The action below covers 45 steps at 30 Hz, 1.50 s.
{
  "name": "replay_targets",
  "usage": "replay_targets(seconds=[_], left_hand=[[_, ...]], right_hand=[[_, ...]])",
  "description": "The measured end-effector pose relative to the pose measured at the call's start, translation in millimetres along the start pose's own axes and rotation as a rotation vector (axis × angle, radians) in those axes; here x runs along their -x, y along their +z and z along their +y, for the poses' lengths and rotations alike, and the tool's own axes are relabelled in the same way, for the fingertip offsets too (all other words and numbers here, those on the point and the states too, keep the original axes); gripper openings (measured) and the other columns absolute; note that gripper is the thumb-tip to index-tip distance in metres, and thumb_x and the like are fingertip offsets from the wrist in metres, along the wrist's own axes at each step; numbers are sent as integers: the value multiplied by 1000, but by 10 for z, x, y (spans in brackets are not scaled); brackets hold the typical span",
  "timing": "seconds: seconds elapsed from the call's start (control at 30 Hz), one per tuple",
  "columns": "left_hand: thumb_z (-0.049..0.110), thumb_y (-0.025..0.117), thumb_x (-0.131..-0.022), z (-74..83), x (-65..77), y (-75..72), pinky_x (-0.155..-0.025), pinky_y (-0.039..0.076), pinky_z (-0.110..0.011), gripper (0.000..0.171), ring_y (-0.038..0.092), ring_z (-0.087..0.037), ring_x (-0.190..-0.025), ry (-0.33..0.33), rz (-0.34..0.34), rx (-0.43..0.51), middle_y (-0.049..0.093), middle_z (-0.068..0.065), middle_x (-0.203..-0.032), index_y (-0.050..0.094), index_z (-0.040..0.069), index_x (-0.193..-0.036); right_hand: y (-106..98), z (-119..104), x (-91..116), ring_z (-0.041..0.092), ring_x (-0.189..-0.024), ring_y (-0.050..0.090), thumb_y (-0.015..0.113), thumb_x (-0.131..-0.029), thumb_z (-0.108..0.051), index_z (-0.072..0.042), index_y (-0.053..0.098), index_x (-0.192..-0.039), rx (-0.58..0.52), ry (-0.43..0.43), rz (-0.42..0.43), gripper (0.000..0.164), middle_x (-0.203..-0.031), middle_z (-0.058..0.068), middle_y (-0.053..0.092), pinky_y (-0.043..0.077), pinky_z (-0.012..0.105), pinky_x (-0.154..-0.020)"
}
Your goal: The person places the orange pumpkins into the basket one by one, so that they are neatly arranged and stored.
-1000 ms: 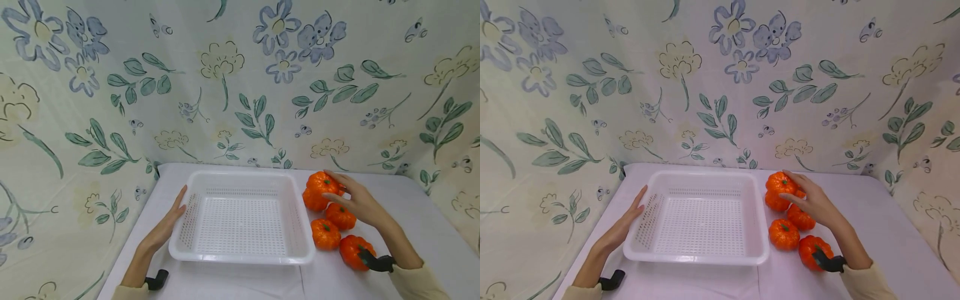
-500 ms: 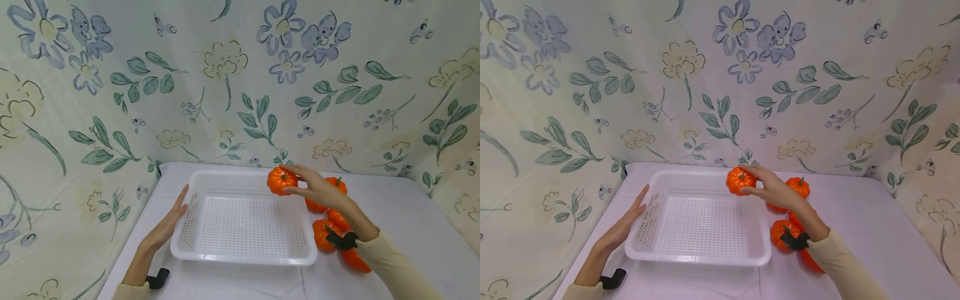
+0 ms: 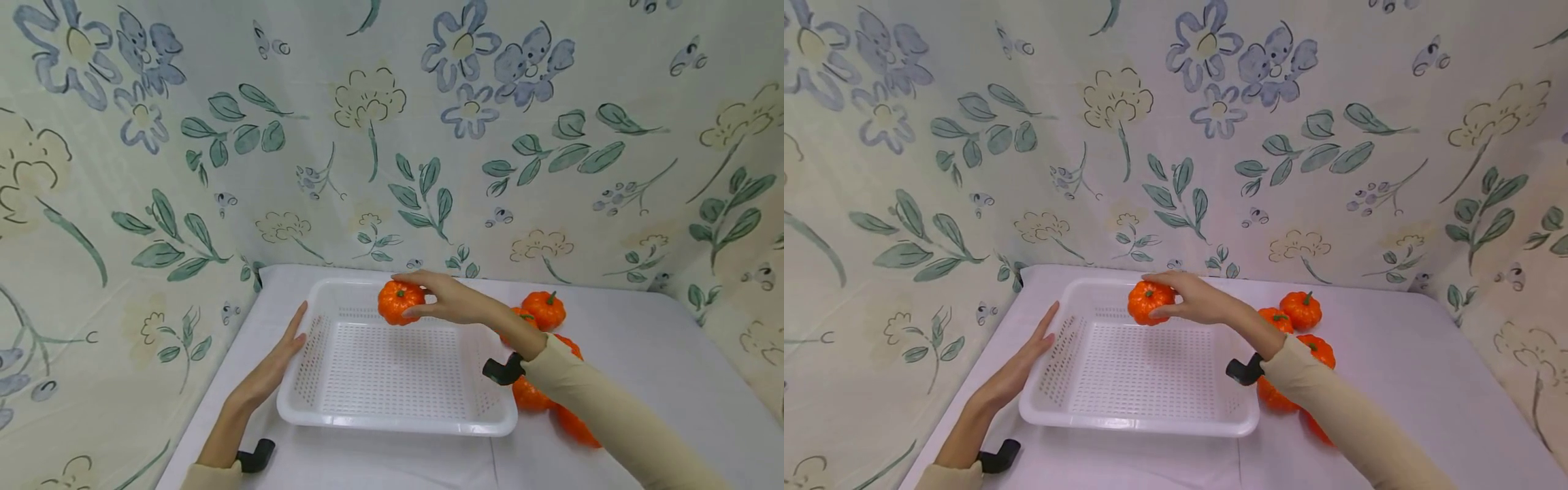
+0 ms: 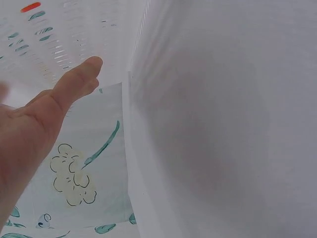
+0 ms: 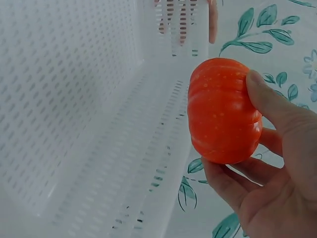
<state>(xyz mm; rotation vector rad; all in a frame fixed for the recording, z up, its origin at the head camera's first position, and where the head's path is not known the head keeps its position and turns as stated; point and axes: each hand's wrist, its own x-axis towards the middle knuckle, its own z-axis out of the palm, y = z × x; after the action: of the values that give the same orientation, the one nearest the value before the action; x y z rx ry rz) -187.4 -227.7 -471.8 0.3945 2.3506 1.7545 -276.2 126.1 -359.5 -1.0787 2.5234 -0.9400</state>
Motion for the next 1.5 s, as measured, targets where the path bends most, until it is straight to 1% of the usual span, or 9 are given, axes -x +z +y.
replay_targets(seconds=[0.23, 0.37, 0.6, 0.8, 0.9, 1.0, 1.23, 1.33, 1.5], left_hand=[[37, 25, -113, -21, 3, -15, -119, -5, -79, 62, -12, -44, -160, -4, -1, 4, -13, -6, -176, -6, 35, -167], [37, 26, -113, -32, 1, -7, -118, -2, -80, 63, -11, -46, -160, -14, -8, -1, -13, -6, -176, -7, 36, -166], [40, 27, -112, -8, 7, -8, -120, 2, -76, 64, -6, -46, -161, -37, 6, -19, -11, -6, -176, -6, 37, -167], [40, 27, -112, 8, 13, 2, -120, 7, -75, 64, -3, -48, -160, -44, -3, -14, -12, -8, -176, -7, 36, -167], [40, 28, -112, 11, 13, 8, -119, 10, -75, 65, -1, -49, -160, -48, -4, -10, -12, -7, -176, -6, 36, -167], [40, 29, -112, 15, 11, 9, -119, 12, -75, 65, -1, -49, -160, -54, 0, -7, -11, -7, -176, -5, 37, -166], [40, 29, -112, 30, -1, 9, -119, 12, -76, 64, -1, -49, -160, -48, -5, -1, -12, -7, -176, -5, 37, -166], [40, 29, -112, 30, 7, 6, -119, 7, -76, 64, -3, -47, -161, -50, -6, -2, -12, -5, -176, -5, 37, -166], [41, 28, -112, 31, 21, 0, -119, 5, -76, 64, -6, -47, -160, -50, -5, -11, -13, -5, -176, -5, 38, -166]], right_hand=[[255, -15, -345, 28, -136, 57, 74, -97, -24, -8, 45, -157, -42, -34, -78, 69, -154, 10, 55, 52, 43, -113], [388, -8, -445, 27, -137, 57, 74, -97, -21, -7, 44, -156, -67, -36, -118, 68, -155, 10, 53, 51, 42, -113], [619, 21, -591, 28, -139, 56, 75, -96, -21, -4, 45, -155, -85, -62, -143, 68, -156, 12, 53, 49, 41, -116], [801, 60, -680, 28, -139, 56, 76, -95, -20, -1, 46, -155, -70, -45, -154, 69, -155, 13, 54, 49, 41, -115], [876, 76, -723, 29, -138, 57, 76, -95, -20, 0, 47, -154, -68, -50, -140, 68, -154, 14, 55, 50, 42, -114], [939, 98, -759, 28, -138, 57, 76, -95, -20, -1, 47, -154, -64, -37, -126, 68, -153, 13, 56, 50, 41, -114], [1044, 139, -788, 23, -137, 57, 76, -95, -22, -8, 47, -155, -42, -7, -112, 68, -154, 8, 56, 51, 37, -113], [1074, 162, -789, 22, -138, 56, 77, -95, -23, -11, 48, -155, -49, -19, -111, 69, -154, 6, 55, 51, 38, -113], [1103, 178, -791, 23, -140, 56, 77, -94, -25, -12, 48, -155, -37, -32, -107, 69, -155, 6, 55, 51, 40, -113]])
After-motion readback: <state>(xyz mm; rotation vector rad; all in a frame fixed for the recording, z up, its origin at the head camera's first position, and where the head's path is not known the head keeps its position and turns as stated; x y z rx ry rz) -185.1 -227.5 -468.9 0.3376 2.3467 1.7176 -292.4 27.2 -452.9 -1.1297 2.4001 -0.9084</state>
